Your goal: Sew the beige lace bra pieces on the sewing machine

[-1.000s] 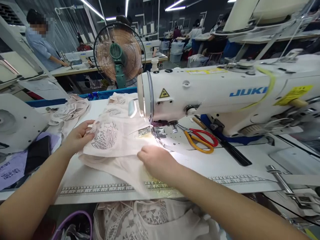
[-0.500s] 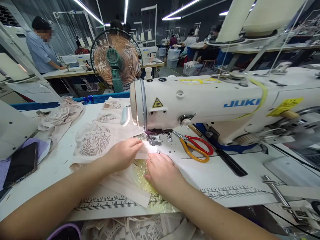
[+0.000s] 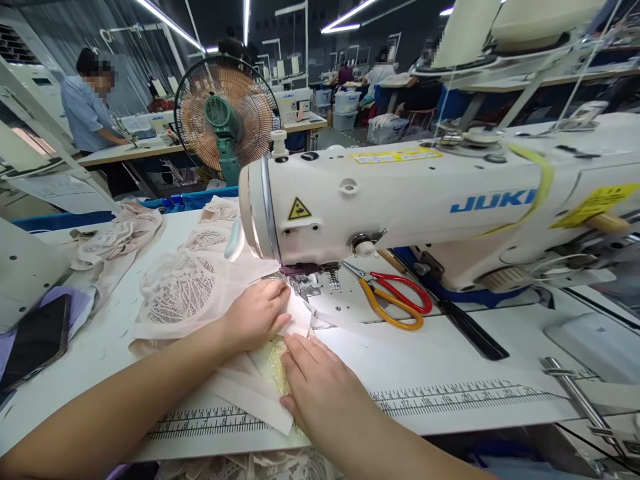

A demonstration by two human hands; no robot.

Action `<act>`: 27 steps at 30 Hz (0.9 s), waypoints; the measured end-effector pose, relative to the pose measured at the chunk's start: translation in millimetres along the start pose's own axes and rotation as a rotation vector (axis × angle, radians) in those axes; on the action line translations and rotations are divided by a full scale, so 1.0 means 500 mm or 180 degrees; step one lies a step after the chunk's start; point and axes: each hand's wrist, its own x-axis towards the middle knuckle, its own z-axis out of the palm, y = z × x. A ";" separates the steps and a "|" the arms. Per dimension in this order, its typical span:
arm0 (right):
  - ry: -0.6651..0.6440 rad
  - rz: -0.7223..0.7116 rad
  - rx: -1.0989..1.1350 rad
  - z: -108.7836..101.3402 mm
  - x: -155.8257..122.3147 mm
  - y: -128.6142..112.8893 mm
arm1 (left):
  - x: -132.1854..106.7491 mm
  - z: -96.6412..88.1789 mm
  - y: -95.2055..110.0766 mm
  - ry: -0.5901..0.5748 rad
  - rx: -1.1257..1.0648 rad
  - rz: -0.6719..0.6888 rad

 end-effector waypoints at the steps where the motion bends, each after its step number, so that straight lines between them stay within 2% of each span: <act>1: 0.0003 0.0013 0.0015 0.000 0.000 0.000 | 0.002 -0.002 0.002 -0.0016 0.0025 -0.0041; 6: -0.0052 0.0055 0.0035 -0.002 0.002 -0.004 | 0.005 -0.007 0.016 -0.0067 0.0039 -0.0265; 12: -0.0069 0.0092 0.0069 0.005 0.009 0.002 | 0.010 0.017 0.008 0.0047 -0.0060 -0.0441; 15: -0.0105 0.0152 0.0090 0.014 0.018 0.008 | 0.020 0.024 -0.014 0.0125 0.0048 -0.0316; 19: -0.0107 0.0217 0.0175 0.021 0.037 0.007 | 0.021 0.016 -0.030 0.0284 0.0256 0.0012; 22: -0.0037 0.0299 0.0349 0.021 0.052 0.002 | 0.003 0.005 -0.020 0.0306 0.0370 0.0231; 25: 0.0029 0.0360 0.0469 0.021 0.062 -0.005 | -0.026 0.002 -0.003 0.0138 0.0078 0.0259; 27: 0.0023 0.0382 0.0470 0.019 0.064 -0.008 | -0.043 0.004 0.002 0.0159 -0.0139 0.0242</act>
